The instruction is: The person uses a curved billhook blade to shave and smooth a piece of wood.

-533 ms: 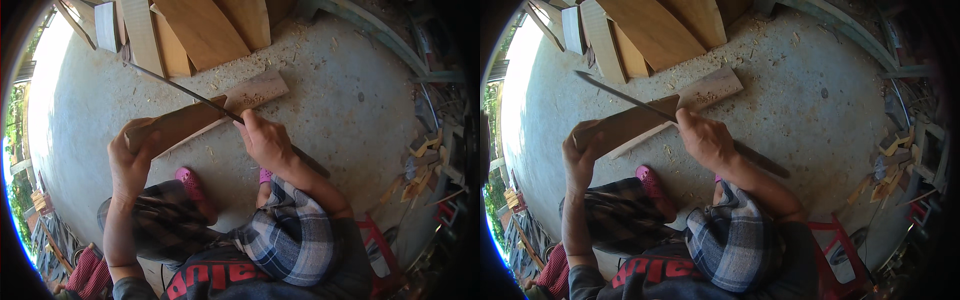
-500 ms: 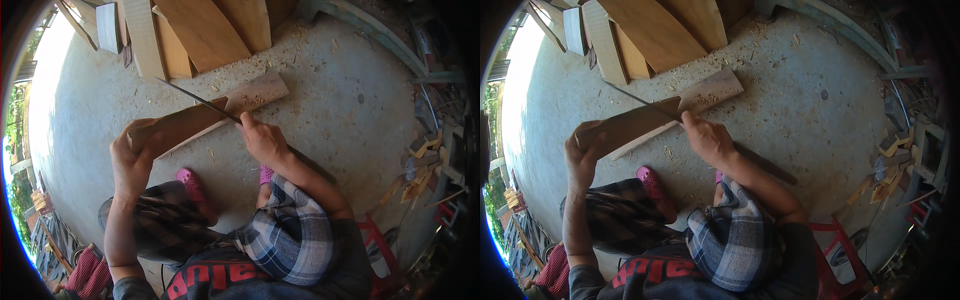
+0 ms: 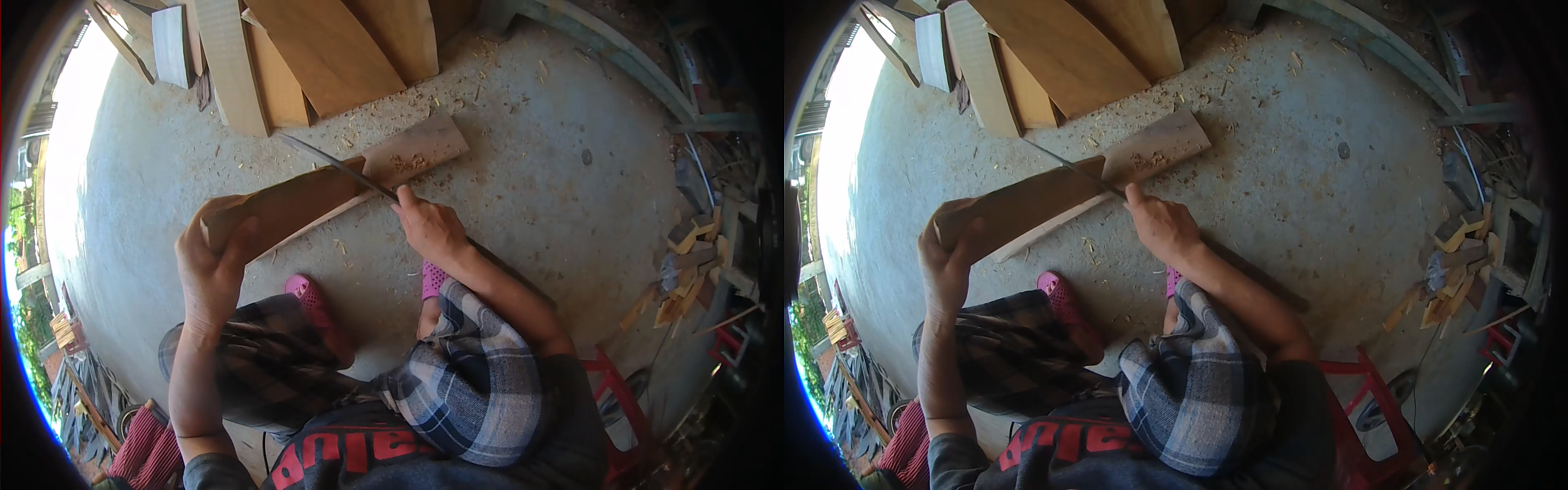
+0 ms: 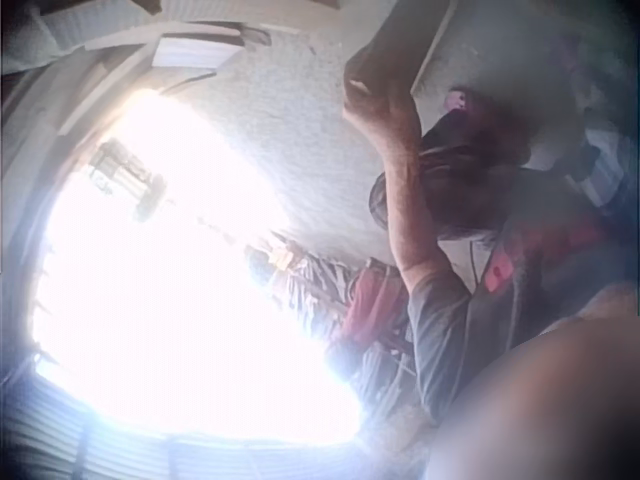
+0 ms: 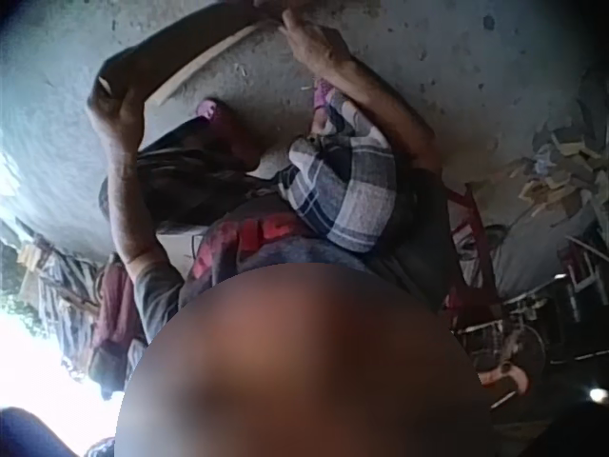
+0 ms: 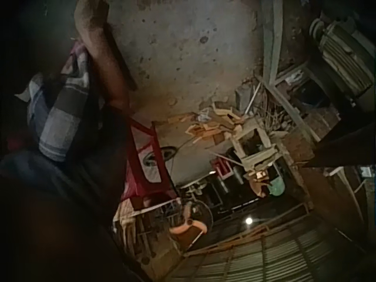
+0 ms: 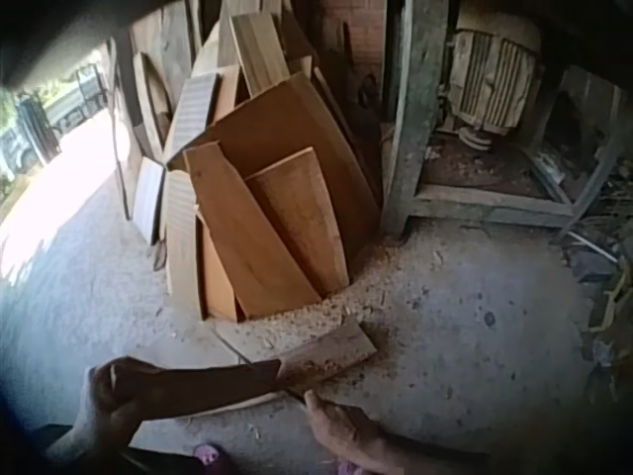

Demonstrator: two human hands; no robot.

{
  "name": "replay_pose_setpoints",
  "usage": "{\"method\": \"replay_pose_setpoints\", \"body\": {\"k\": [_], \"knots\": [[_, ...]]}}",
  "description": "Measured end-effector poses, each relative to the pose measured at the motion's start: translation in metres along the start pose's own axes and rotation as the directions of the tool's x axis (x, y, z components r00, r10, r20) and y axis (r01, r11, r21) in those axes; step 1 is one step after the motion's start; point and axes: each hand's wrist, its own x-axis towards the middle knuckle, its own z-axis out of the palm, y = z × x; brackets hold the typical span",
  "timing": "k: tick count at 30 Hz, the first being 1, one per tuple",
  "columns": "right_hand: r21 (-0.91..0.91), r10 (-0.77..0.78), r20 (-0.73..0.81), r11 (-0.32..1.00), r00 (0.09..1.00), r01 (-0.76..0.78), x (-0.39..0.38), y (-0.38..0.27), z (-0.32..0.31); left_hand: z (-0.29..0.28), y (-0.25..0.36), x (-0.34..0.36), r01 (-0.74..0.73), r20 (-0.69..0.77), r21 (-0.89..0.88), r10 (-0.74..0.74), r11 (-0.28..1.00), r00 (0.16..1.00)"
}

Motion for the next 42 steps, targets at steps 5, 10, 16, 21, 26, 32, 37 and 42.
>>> {"method": "replay_pose_setpoints", "body": {"k": [5,10,16,21,26,32,37,42], "knots": [[-0.042,0.064,0.09,0.997,0.994,-0.06,0.003,-0.009,-0.001,0.003,0.003,-0.002,0.004,0.011,0.013,-0.004,1.0,1.0],[0.113,-0.191,-0.134,0.972,0.972,0.206,0.002,-0.002,0.006,0.002,-0.001,-0.003,0.028,-0.001,-0.078,-0.029,0.997,1.0],[-0.121,0.365,0.123,0.928,0.923,-0.351,-0.002,0.016,0.008,-0.003,-0.005,0.0,0.014,-0.021,-0.091,-0.016,0.996,1.0],[-0.023,0.243,0.064,0.97,0.968,-0.242,-0.005,0.02,0.004,0.003,-0.005,-0.005,0.024,-0.018,-0.085,-0.026,0.996,0.999],[-0.022,0.056,0.038,0.998,0.998,-0.055,-0.003,0.007,0.002,0.003,0.002,-0.003,0.016,-0.005,-0.064,-0.016,0.998,1.0],[-0.045,0.062,0.089,0.997,0.994,-0.058,-0.001,-0.006,0.006,0.005,0.005,-0.001,-0.026,0.014,0.038,0.025,0.999,1.0],[0.077,-0.125,-0.132,0.988,0.983,0.136,0.0,0.001,0.009,0.005,0.003,-0.001,-0.001,-0.009,-0.057,0.001,0.998,1.0],[-0.163,0.325,0.112,0.938,0.939,-0.305,0.0,0.018,0.005,0.002,0.002,-0.002,-0.041,-0.053,-0.014,0.04,0.999,0.998]]}}
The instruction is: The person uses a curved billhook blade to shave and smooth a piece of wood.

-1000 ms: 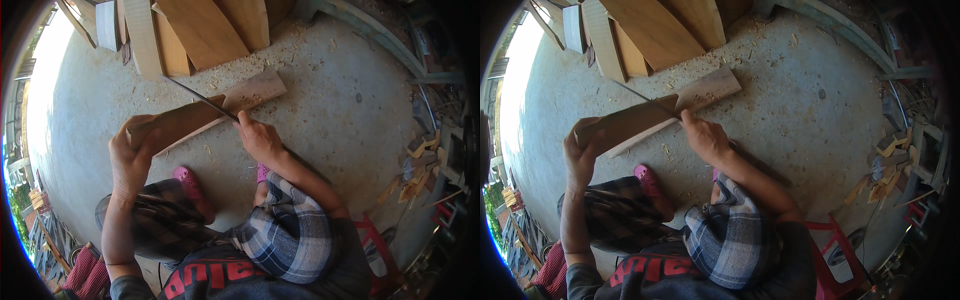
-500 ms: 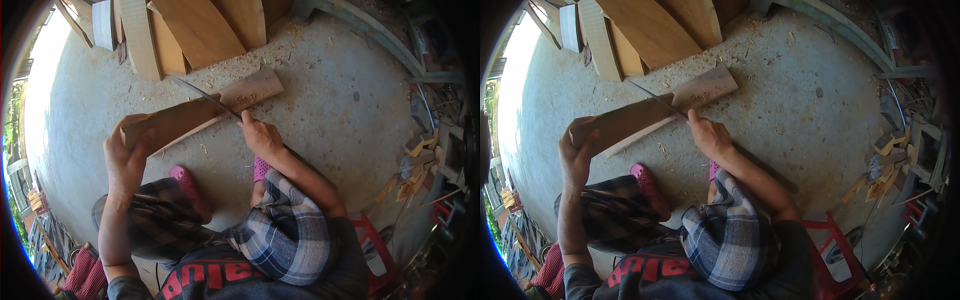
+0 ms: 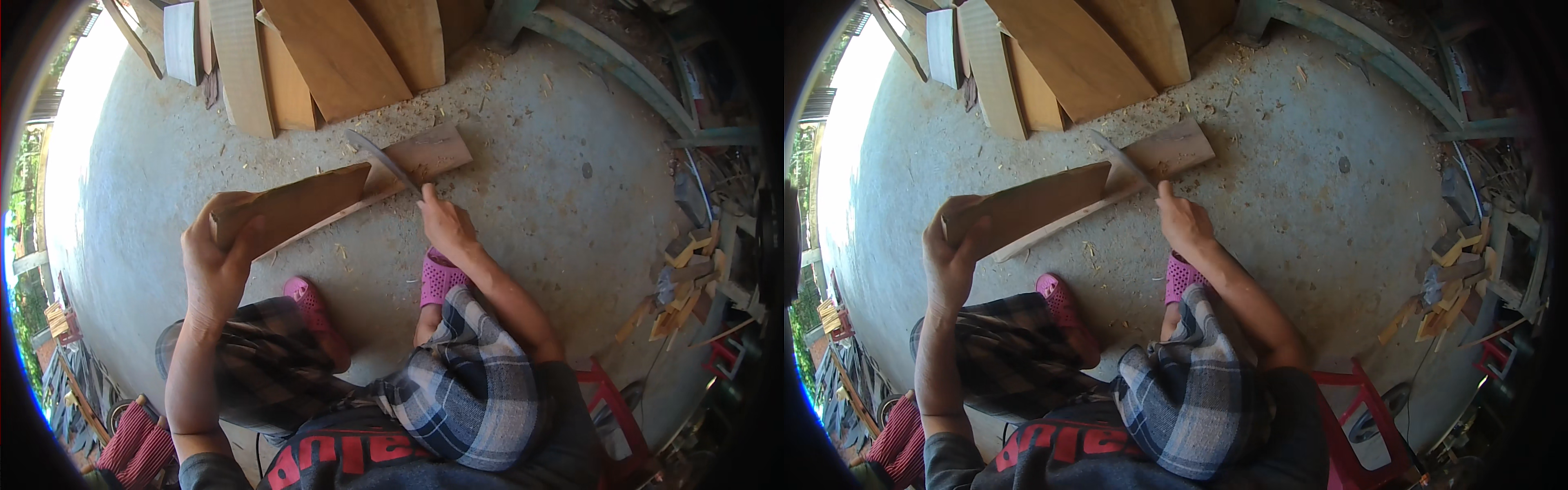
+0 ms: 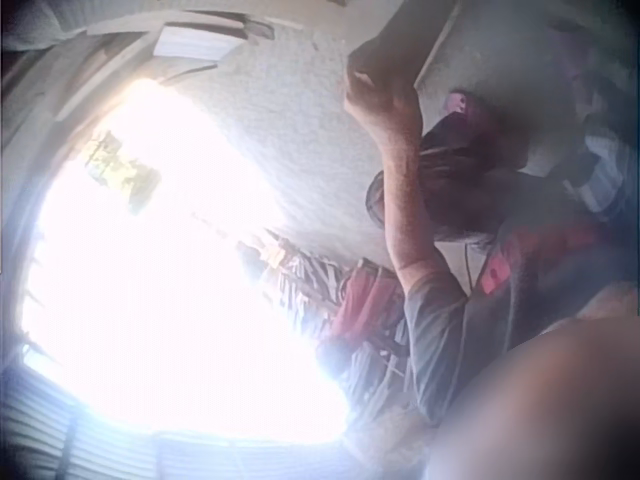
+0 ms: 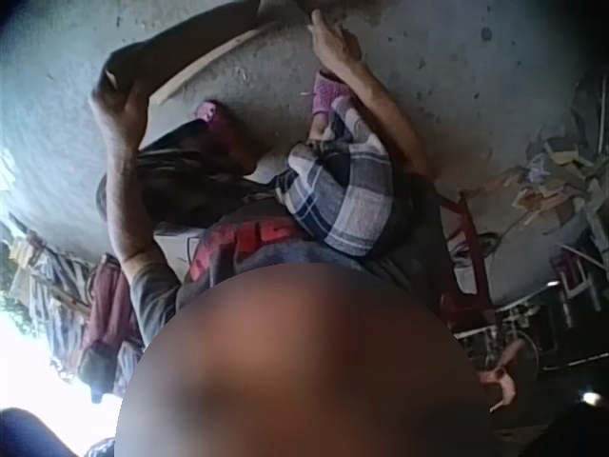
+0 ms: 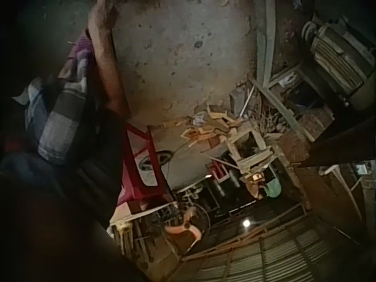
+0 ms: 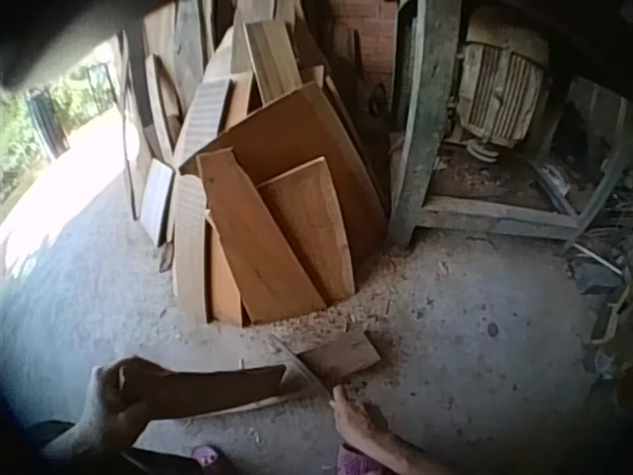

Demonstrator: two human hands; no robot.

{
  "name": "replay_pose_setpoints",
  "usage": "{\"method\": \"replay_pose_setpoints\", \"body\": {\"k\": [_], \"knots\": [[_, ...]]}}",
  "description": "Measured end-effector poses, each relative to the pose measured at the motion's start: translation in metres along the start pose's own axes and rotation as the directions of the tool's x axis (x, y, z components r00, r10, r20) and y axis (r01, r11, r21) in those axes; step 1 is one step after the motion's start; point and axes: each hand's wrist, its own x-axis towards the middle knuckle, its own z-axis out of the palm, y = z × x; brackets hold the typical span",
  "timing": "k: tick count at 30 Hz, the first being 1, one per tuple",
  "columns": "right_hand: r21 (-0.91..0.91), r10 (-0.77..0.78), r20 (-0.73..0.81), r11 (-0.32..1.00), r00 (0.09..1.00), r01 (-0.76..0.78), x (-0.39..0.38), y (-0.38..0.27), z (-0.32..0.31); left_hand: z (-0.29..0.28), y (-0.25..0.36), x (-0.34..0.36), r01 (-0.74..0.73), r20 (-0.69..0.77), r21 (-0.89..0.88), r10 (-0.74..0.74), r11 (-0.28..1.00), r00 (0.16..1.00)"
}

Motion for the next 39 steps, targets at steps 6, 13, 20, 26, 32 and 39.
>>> {"method": "replay_pose_setpoints", "body": {"k": [6,13,20,26,32,39], "knots": [[0.17,-0.242,-0.195,0.946,0.95,0.276,-0.004,0.007,0.003,0.003,-0.003,-0.003,0.048,0.034,-0.064,-0.045,0.997,0.998],[0.035,-0.208,0.008,0.978,0.978,0.207,-0.005,-0.014,0.002,0.002,0.005,0.0,0.003,0.043,0.004,-0.003,1.0,0.999],[0.14,-0.363,-0.246,0.904,0.899,0.404,-0.007,-0.015,0.001,0.007,0.004,-0.003,0.007,0.035,-0.021,-0.006,1.0,0.999],[0.103,-0.262,-0.077,0.958,0.962,0.269,-0.004,-0.012,0.008,0.003,0.005,0.001,0.003,0.029,-0.012,-0.002,1.0,1.0],[0.082,-0.219,-0.012,0.972,0.976,0.219,-0.003,-0.01,0.002,0.009,0.003,-0.001,-0.049,0.017,-0.044,0.05,0.998,0.999],[0.108,-0.268,-0.103,0.954,0.958,0.279,-0.001,-0.006,-0.004,0.007,0.007,0.002,-0.043,0.024,-0.029,0.044,0.999,0.999]]}}
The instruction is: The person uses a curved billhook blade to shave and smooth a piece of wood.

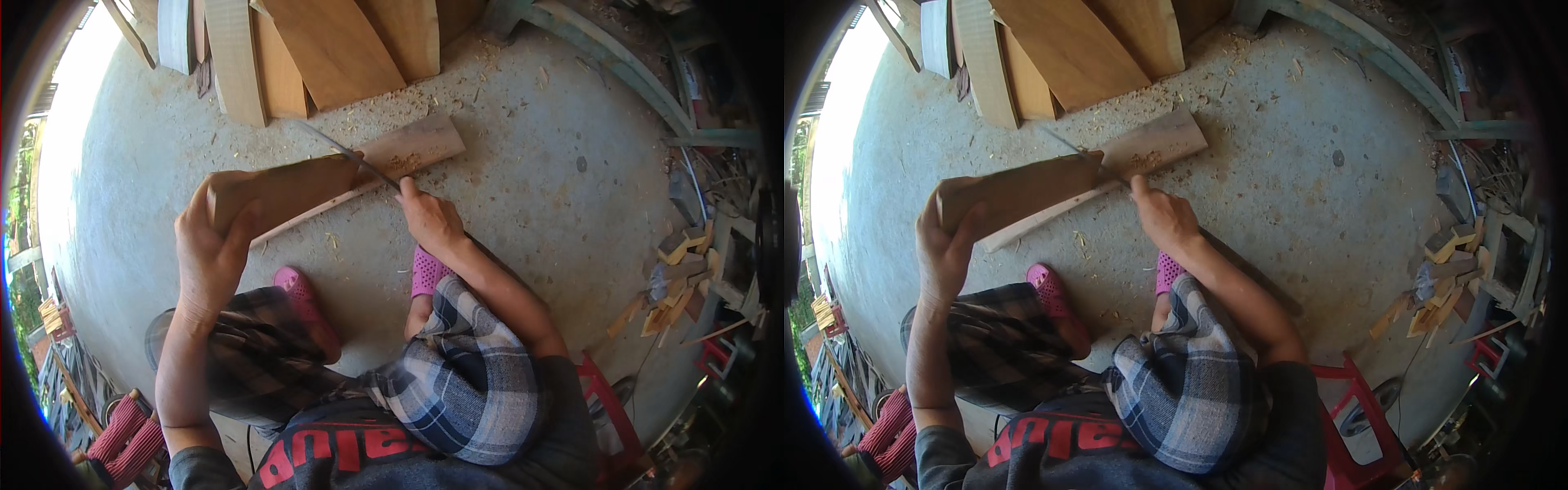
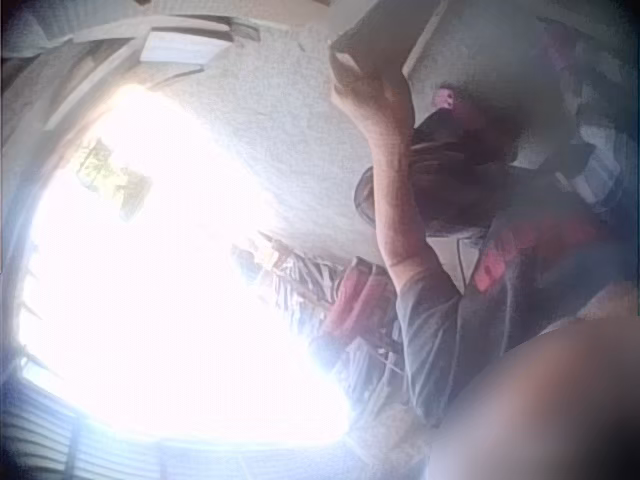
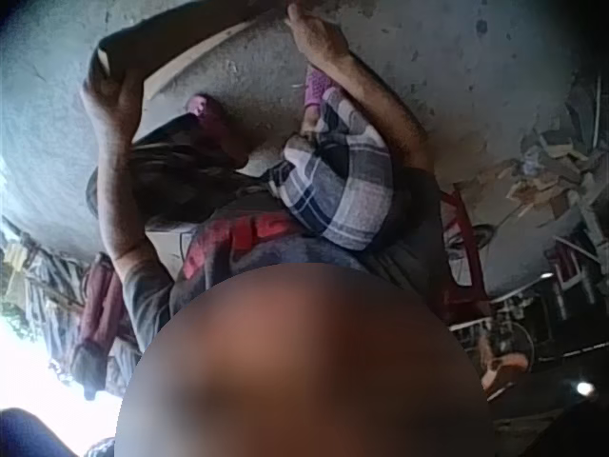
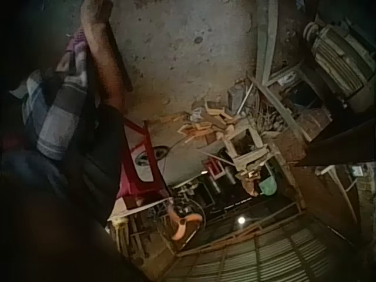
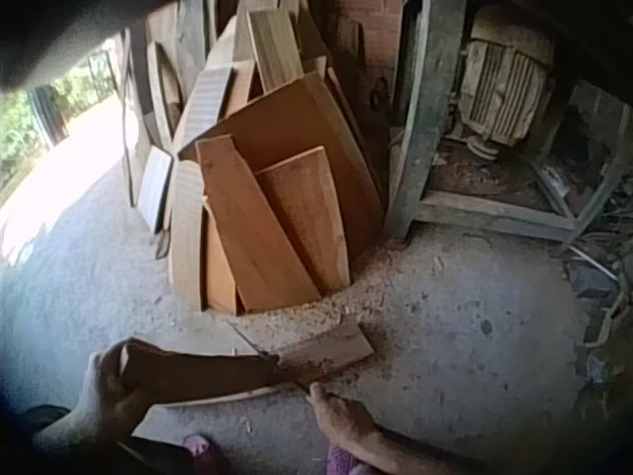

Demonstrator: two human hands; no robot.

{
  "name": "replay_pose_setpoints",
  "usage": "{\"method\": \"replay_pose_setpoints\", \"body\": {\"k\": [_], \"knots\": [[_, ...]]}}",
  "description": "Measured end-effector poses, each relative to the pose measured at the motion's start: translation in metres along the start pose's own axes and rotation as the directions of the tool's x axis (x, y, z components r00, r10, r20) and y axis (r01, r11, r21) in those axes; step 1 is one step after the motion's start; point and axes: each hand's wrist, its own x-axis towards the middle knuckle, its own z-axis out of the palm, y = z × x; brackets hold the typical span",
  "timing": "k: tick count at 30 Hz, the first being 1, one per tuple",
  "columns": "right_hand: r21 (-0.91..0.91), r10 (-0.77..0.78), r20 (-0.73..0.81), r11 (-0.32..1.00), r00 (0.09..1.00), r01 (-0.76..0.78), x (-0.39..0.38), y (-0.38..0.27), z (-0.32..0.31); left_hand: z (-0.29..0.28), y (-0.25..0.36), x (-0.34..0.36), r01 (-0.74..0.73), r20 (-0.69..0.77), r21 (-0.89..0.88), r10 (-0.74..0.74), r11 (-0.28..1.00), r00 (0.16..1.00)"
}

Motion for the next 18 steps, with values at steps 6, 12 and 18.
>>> {"method": "replay_pose_setpoints", "body": {"k": [6,12,18], "knots": [[-0.088,0.072,0.082,0.994,0.994,-0.064,0.001,-0.003,0.001,0.005,0.005,0.001,-0.013,0.0,0.046,0.013,0.999,1.0],[0.006,-0.053,-0.067,0.999,0.996,0.054,-0.005,0.008,0.011,0.003,-0.003,0.003,0.066,0.003,-0.059,-0.066,0.996,0.998],[-0.055,0.164,0.152,0.986,0.975,-0.157,-0.002,0.017,0.022,0.0,-0.003,0.012,0.027,0.007,-0.013,-0.027,1.0,1.0]]}}
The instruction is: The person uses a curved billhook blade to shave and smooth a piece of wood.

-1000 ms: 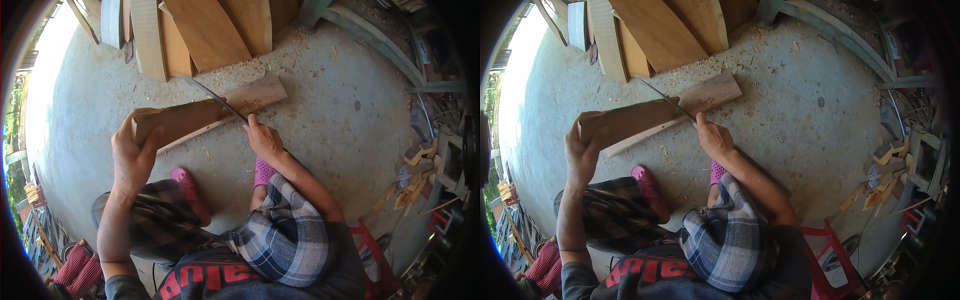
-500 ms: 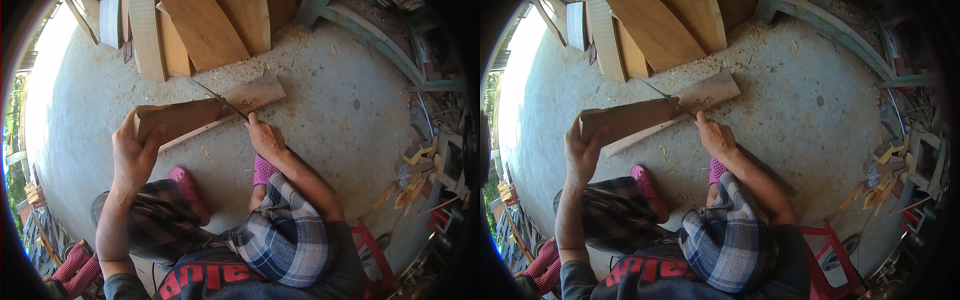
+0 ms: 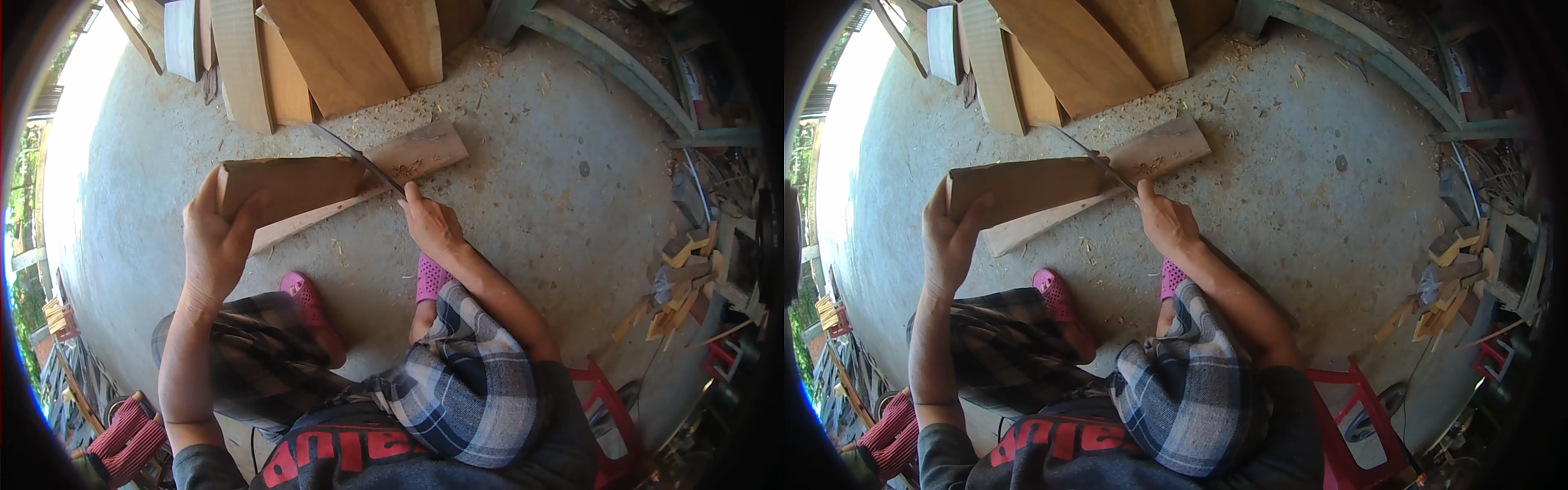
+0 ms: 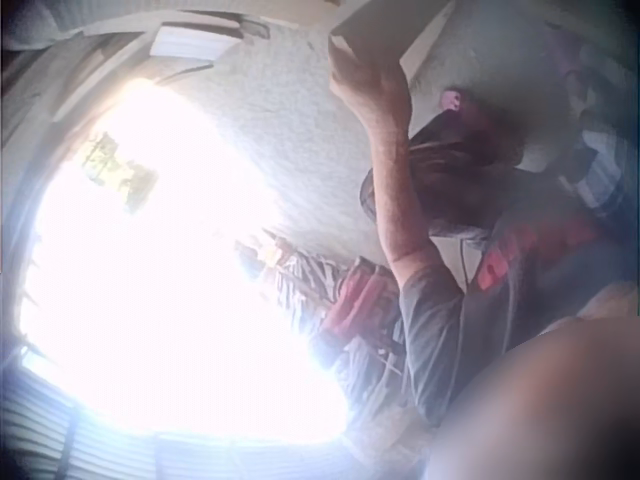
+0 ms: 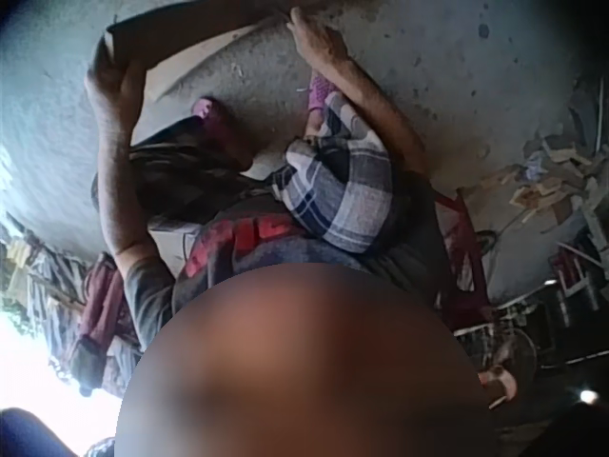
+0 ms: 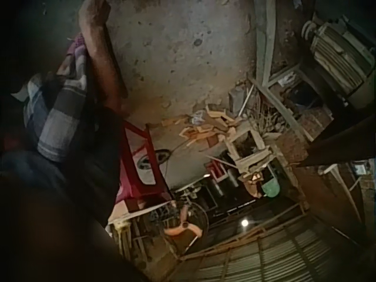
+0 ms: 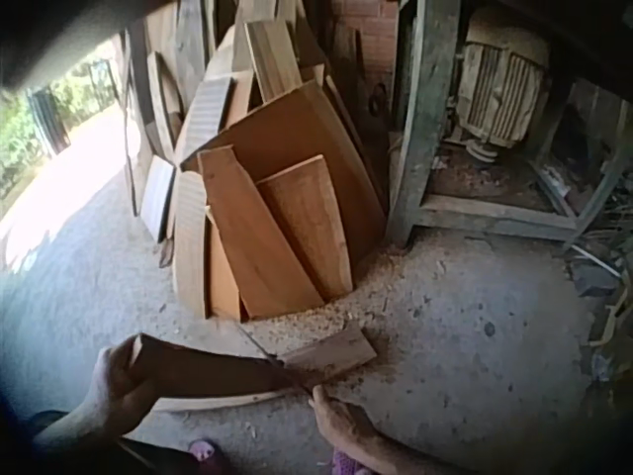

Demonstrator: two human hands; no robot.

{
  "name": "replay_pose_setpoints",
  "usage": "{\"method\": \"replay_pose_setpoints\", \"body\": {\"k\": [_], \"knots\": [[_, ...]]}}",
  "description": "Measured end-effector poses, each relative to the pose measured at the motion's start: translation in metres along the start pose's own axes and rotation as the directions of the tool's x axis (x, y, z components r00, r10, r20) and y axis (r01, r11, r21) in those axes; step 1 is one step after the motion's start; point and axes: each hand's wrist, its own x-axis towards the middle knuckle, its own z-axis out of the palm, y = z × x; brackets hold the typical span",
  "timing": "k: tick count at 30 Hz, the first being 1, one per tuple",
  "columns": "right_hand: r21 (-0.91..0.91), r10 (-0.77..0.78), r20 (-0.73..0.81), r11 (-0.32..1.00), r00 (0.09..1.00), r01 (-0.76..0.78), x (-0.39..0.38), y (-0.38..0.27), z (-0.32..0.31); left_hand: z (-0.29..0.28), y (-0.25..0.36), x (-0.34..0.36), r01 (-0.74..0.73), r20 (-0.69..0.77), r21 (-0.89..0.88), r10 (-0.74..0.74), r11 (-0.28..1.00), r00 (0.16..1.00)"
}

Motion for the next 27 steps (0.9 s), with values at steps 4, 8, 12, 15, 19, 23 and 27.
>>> {"method": "replay_pose_setpoints", "body": {"k": [4,8,12,15,19,23,27], "knots": [[-0.028,-0.099,-0.074,0.995,0.992,0.097,-0.005,-0.002,-0.006,0.002,-0.001,-0.004,-0.037,-0.012,0.006,0.037,0.999,0.999],[0.045,-0.319,-0.281,0.938,0.905,0.344,-0.007,0.005,-0.008,0.005,-0.004,-0.005,0.017,-0.001,-0.043,-0.017,0.999,1.0],[-0.057,-0.071,-0.025,0.996,0.997,0.07,0.001,0.019,0.0,-0.002,-0.005,0.002,0.005,0.0,-0.034,-0.005,0.999,1.0],[-0.062,0.137,0.03,0.989,0.99,-0.135,0.004,0.019,0.006,-0.006,-0.005,0.003,0.04,-0.008,-0.031,-0.04,0.999,0.999],[0.062,-0.008,-0.089,0.998,0.996,0.013,0.002,0.005,0.005,-0.004,-0.008,-0.002,0.061,0.007,-0.095,-0.06,0.994,0.998],[0.107,-0.162,-0.252,0.975,0.954,0.194,-0.001,-0.009,-0.007,-0.002,-0.006,-0.01,0.056,0.043,-0.085,-0.052,0.995,0.998],[0.021,0.131,0.051,0.991,0.99,-0.132,-0.001,-0.007,-0.018,-0.006,-0.003,-0.015,-0.014,0.062,-0.008,0.015,1.0,0.998]]}}
